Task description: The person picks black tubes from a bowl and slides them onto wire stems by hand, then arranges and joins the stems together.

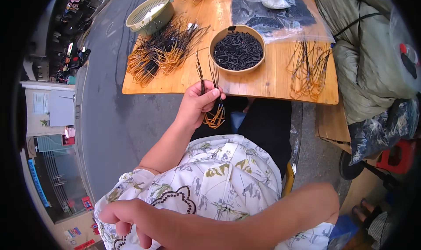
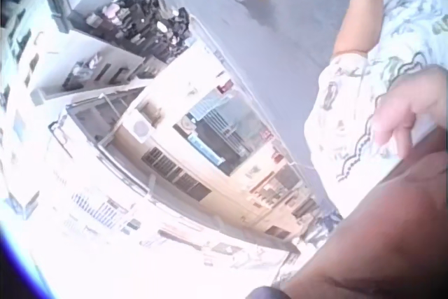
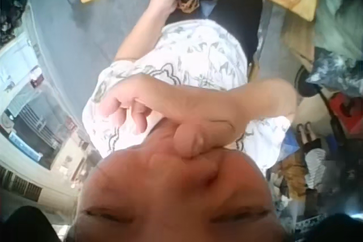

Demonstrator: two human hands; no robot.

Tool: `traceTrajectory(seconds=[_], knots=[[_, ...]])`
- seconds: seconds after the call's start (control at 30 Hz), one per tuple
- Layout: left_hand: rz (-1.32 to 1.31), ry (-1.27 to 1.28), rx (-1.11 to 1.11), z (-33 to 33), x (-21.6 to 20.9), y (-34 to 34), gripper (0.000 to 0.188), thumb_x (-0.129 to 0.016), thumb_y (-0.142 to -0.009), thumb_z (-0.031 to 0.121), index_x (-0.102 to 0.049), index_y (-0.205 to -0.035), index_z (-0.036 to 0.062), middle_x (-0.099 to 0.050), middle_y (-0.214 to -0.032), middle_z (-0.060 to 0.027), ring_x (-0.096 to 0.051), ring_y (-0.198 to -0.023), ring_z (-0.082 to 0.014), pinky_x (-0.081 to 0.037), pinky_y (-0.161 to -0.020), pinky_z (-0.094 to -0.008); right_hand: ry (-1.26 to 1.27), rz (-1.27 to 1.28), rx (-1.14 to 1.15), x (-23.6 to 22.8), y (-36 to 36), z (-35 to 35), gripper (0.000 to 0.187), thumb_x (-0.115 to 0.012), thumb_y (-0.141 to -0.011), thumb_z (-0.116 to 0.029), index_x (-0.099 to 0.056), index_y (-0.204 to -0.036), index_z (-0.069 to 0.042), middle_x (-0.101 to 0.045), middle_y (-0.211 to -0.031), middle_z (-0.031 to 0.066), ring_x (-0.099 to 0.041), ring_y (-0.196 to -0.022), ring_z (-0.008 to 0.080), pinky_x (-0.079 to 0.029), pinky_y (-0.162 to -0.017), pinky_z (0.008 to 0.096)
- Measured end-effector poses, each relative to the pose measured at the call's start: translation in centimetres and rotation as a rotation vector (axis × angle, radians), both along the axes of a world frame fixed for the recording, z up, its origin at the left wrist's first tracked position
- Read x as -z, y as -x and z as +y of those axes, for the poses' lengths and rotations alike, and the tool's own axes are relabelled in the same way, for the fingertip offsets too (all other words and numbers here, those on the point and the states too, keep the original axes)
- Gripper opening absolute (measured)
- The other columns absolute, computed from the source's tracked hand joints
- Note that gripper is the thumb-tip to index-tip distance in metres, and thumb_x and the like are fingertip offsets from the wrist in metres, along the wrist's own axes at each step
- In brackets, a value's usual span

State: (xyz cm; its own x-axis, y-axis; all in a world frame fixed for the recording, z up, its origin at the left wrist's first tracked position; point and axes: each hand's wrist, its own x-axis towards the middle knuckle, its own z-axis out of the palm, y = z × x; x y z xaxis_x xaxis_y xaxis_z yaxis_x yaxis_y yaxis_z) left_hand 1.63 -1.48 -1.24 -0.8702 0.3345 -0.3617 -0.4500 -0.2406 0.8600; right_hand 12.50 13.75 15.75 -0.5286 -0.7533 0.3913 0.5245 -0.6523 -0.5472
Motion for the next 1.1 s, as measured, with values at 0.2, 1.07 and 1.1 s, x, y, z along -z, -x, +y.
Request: traceTrajectory(seconds=[0.2,1.07,1.1], knots=[[0.088,-0.022,-0.072,-1.1,0.1,0.1,0.005,-0.062,-0.086,0.004,-0.059,-0.090,0.0039,-0.067,-0.082,-0.0080,-0.039,-0.048,-0.0025,-0.030,-0.044,-0.0159,-0.713,0.840,0.852,5.0,5.6,2.7,0.024,-0.069,-0.078,-0.016,-0.067,-0.097,-0.001,-0.066,-0.092,0.0121,-0.062,-0.072,0.0257,-0.047,-0.064,0.0330],[0.306,0.341,-0.078,-0.2,0.0,1.9,0.007,-0.065,-0.083,0.001,-0.062,-0.089,-0.0009,-0.067,-0.079,-0.0053,-0.063,-0.072,-0.0096,-0.049,-0.070,-0.0222,-1.274,0.634,1.249,15.3,18.3,6.0,0.007,-0.063,-0.081,-0.008,-0.059,-0.079,-0.003,-0.053,-0.071,0.0000,-0.049,-0.064,0.0097,-0.041,-0.060,0.0244],[0.328,0.350,-0.101,-0.3,0.0,1.9,0.006,-0.065,-0.082,0.001,-0.063,-0.088,-0.0013,-0.066,-0.077,-0.0050,-0.063,-0.070,-0.0088,-0.049,-0.068,-0.0216,-1.145,0.432,1.097,14.7,17.8,6.0,0.010,-0.062,-0.084,-0.010,-0.058,-0.079,-0.003,-0.051,-0.072,-0.0037,-0.047,-0.065,0.0060,-0.039,-0.061,0.0225]])
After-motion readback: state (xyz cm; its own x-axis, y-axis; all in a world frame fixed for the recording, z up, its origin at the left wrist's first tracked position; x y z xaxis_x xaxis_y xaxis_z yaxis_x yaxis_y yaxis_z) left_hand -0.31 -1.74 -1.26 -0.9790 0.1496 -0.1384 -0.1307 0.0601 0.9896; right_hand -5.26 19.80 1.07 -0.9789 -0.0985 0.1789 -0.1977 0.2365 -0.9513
